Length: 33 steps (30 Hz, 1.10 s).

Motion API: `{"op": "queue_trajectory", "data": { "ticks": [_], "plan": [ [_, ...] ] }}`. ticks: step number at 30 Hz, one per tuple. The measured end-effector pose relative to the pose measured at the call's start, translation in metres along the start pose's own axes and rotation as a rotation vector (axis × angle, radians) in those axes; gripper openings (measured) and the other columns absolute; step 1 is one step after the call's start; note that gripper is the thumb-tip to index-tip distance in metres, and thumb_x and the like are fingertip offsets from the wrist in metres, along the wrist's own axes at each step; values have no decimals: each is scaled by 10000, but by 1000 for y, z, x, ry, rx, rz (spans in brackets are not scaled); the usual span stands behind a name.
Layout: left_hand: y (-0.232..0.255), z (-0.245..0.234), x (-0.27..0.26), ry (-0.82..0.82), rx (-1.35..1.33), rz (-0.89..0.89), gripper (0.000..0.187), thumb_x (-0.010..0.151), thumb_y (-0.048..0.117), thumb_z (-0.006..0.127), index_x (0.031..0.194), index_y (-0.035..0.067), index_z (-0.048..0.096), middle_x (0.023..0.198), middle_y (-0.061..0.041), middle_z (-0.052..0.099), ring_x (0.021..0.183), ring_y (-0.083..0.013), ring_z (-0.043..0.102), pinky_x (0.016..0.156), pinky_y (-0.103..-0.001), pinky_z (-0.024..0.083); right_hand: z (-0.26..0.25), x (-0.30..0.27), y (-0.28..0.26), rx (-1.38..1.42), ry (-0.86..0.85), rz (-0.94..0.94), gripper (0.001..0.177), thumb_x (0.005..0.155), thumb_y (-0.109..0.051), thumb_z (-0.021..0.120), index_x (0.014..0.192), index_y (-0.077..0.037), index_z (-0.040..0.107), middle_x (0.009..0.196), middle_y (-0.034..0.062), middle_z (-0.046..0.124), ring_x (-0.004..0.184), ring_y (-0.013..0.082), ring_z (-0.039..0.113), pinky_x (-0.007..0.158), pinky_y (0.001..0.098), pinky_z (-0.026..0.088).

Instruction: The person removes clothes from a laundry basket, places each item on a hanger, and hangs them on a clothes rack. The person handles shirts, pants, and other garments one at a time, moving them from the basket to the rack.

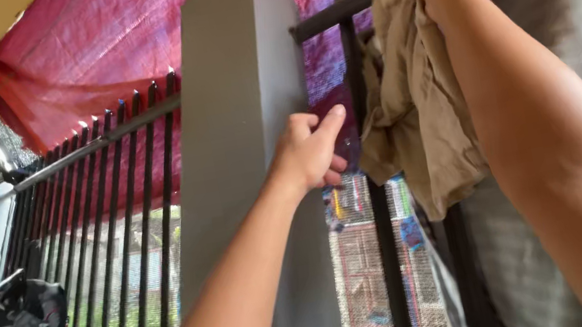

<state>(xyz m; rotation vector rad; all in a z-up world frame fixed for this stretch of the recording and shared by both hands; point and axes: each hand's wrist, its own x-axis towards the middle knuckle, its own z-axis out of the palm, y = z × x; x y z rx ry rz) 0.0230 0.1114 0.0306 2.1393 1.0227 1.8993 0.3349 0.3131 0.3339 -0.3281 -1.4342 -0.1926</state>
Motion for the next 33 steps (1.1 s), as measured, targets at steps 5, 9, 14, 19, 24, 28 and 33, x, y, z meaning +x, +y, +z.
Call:
{"op": "queue_trajectory", "data": {
  "ticks": [5,9,14,19,24,28,33],
  "plan": [
    [-10,-2,14,-47,7,59,884,835,608,614,1401,-40,408,799,-230,760,482,-225,689,429,-331,553,-32,-25,1,-971,-81,-310,102,905,-103,601,931,-127,697,813,45,657,847,220,641,708,352,506],
    [-19,8,11,-63,-82,115,915,822,546,716,1394,-90,390,934,-182,709,558,-205,748,424,-356,594,-63,-82,-29,-469,220,21,192,876,-196,666,1033,-105,728,890,93,709,858,232,688,713,330,516],
    [-31,19,9,-113,42,22,827,789,507,737,1357,-38,484,863,-189,762,562,-211,730,496,-327,582,-85,-154,-97,-355,353,-326,508,752,-165,745,1237,-80,618,1121,198,664,967,340,681,787,383,546],
    [-43,53,-5,-208,64,7,706,798,455,770,1270,-28,564,831,-148,774,578,-179,727,548,-298,585,-101,-226,-157,-1147,244,-572,405,865,-222,802,1194,-42,650,1156,224,632,1071,431,590,849,527,507],
    [-55,100,-34,-350,-117,-49,489,824,393,766,1073,-9,636,756,-110,754,548,-175,695,524,-306,565,-87,-325,-181,-1246,-57,-557,466,780,-189,793,1225,-96,690,1208,219,563,1088,433,548,870,497,516],
    [-55,137,-76,-478,-259,-3,366,840,339,757,869,-18,686,718,-84,719,539,-144,672,502,-295,568,-94,-405,-194,-1239,-287,-615,433,742,-140,770,1161,-73,684,1194,177,569,1124,410,543,882,466,529],
    [-42,177,-137,-628,-403,15,345,856,329,769,853,-13,725,712,-70,736,554,-122,686,504,-280,571,-144,-481,-228,-1147,-494,-556,352,792,-84,752,1135,-39,688,1193,159,578,1118,382,554,921,450,534]
  ]
}}
